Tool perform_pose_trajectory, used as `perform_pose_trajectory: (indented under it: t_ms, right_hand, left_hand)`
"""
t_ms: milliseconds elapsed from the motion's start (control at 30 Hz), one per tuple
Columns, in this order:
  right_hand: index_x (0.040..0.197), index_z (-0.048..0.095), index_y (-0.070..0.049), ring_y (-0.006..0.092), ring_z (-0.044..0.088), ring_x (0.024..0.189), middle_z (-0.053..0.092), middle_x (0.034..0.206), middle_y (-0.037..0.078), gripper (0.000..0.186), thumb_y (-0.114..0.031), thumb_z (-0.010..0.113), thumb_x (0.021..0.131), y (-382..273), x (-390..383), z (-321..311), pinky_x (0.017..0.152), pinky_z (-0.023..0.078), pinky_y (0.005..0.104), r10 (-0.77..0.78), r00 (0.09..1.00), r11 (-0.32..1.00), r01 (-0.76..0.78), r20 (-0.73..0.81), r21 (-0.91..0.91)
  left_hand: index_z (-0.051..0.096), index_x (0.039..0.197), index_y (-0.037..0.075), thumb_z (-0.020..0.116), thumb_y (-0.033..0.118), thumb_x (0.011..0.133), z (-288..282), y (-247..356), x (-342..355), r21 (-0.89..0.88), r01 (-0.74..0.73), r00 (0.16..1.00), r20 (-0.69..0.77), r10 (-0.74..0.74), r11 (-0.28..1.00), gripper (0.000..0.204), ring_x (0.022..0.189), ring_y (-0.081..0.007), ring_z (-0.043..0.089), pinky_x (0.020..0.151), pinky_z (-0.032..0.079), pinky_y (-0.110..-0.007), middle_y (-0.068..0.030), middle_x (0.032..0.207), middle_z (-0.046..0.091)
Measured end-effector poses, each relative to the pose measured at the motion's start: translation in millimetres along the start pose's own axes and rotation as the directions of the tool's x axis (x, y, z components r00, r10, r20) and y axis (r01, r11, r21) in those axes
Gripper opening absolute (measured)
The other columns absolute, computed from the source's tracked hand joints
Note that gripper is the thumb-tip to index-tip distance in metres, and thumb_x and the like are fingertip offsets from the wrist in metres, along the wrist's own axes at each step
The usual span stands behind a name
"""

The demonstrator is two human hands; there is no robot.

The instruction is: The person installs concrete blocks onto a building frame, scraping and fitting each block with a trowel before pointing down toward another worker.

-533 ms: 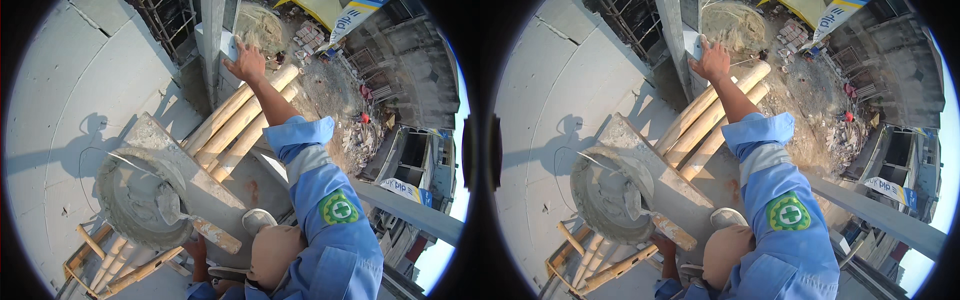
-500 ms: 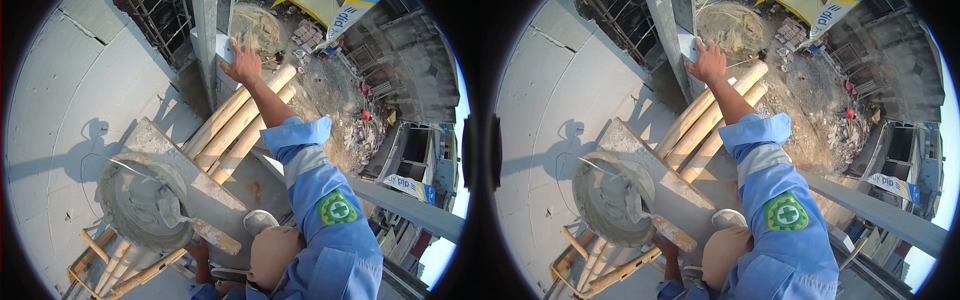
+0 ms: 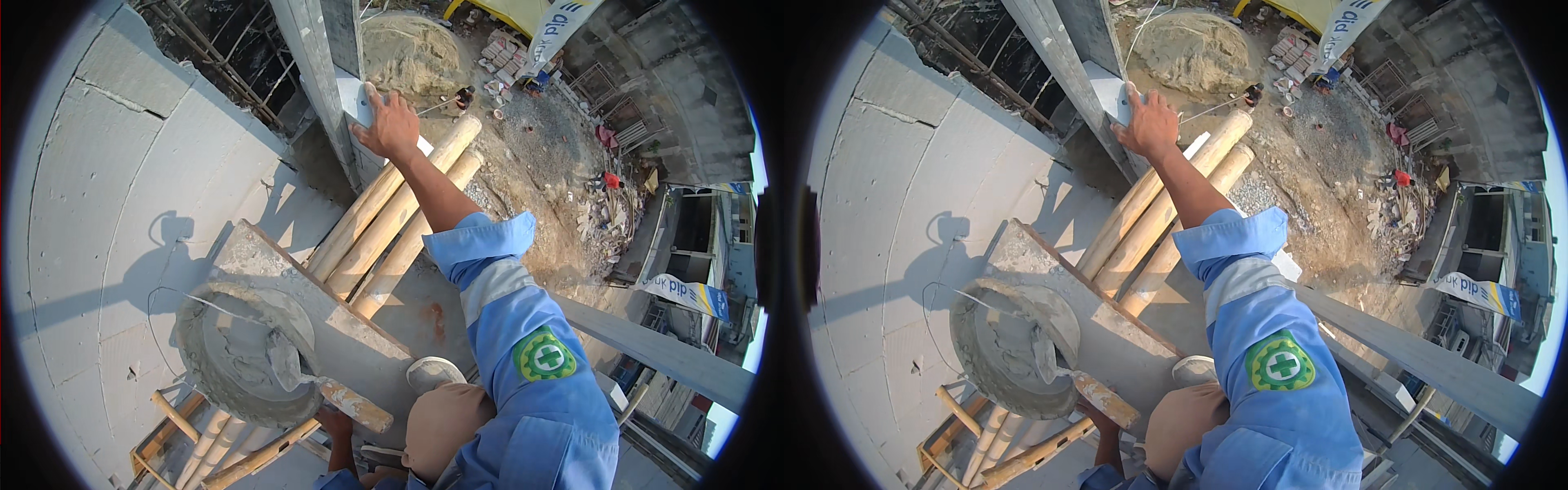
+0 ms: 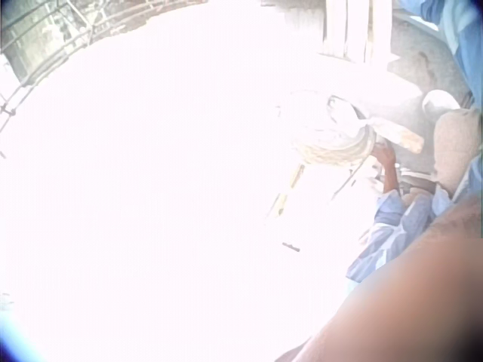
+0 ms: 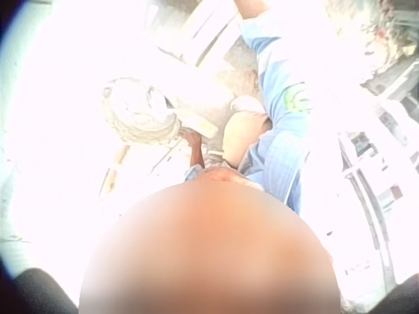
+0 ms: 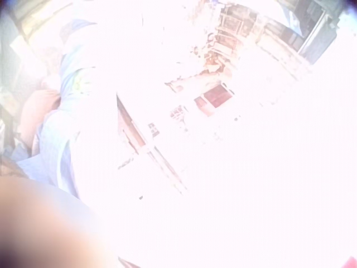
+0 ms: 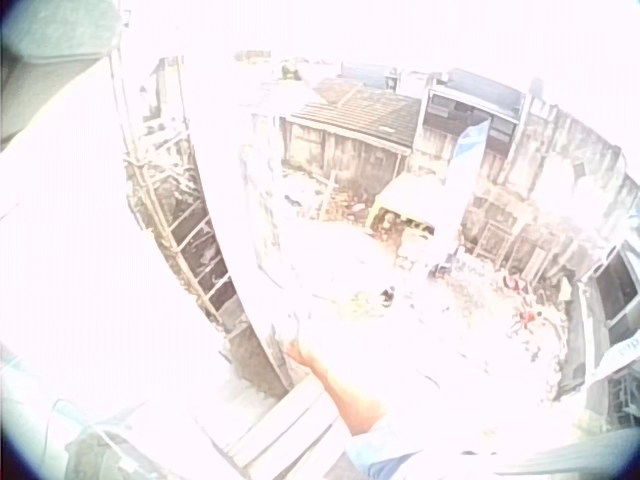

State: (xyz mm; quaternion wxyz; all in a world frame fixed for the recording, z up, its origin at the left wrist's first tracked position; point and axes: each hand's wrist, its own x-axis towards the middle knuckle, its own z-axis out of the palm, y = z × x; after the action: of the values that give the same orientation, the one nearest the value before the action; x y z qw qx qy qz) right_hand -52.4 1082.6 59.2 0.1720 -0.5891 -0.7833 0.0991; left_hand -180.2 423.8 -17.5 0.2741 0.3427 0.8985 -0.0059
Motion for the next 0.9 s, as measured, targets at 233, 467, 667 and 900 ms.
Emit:
perform_pose_trajectory:
  t_ms: [233, 467, 667, 900]
  right_hand:
    - [0.153, 0.044, -0.020, 0.0364, 0.059, 0.115, 0.058, 0.120, 0.018, 0.087, -0.051, 0.077, 0.078, 1.5, 1.0, -0.6, 0.098, 0.048, 0.0484, 0.007, 1.000, 1.000, -0.007, -0.025, 0.012]
    - [0.155, 0.041, -0.021, 0.0354, 0.058, 0.120, 0.058, 0.125, 0.018, 0.088, -0.054, 0.074, 0.080, 0.1, 4.5, 0.9, 0.100, 0.047, 0.0478, -0.002, 1.000, 1.000, 0.003, 0.027, -0.027]
    - [0.157, 0.037, -0.021, 0.0352, 0.057, 0.122, 0.056, 0.130, 0.019, 0.091, -0.058, 0.072, 0.081, 9.6, 6.1, 1.6, 0.100, 0.046, 0.0469, 0.025, 0.997, 0.993, -0.016, 0.076, -0.114]
    - [0.159, 0.032, -0.016, 0.0383, 0.051, 0.130, 0.052, 0.137, 0.023, 0.098, -0.068, 0.066, 0.083, -3.0, 5.8, 0.6, 0.110, 0.037, 0.0510, -0.010, 0.994, 0.988, 0.027, 0.107, -0.153]
  left_hand:
    - [0.035, 0.145, -0.004, 0.063, 0.049, 0.093, 16.1, -13.5, -0.9, 0.193, -0.217, 0.961, -0.129, 0.244, 0.957, 0.080, 0.126, -0.0431, 0.041, 0.104, 0.029, -0.054, -0.0242, 0.142, 0.043]
    - [0.049, 0.139, 0.000, 0.060, 0.051, 0.093, 30.8, -27.8, 1.7, 0.163, -0.147, 0.982, -0.090, 0.163, 0.976, 0.070, 0.123, -0.0421, 0.044, 0.102, 0.030, -0.054, -0.0214, 0.141, 0.049]
    - [0.062, 0.134, 0.001, 0.076, 0.038, 0.087, -12.9, 30.1, -4.8, -0.215, -0.092, 0.993, -0.086, 0.075, 0.972, 0.061, 0.131, -0.0451, 0.049, 0.114, 0.030, -0.053, -0.0250, 0.140, 0.057]
    - [0.069, 0.127, 0.007, 0.076, 0.042, 0.087, -39.8, 50.2, -8.3, -0.295, -0.008, 0.990, -0.139, -0.035, 0.955, 0.054, 0.127, -0.0428, 0.053, 0.112, 0.033, -0.053, -0.0210, 0.134, 0.063]
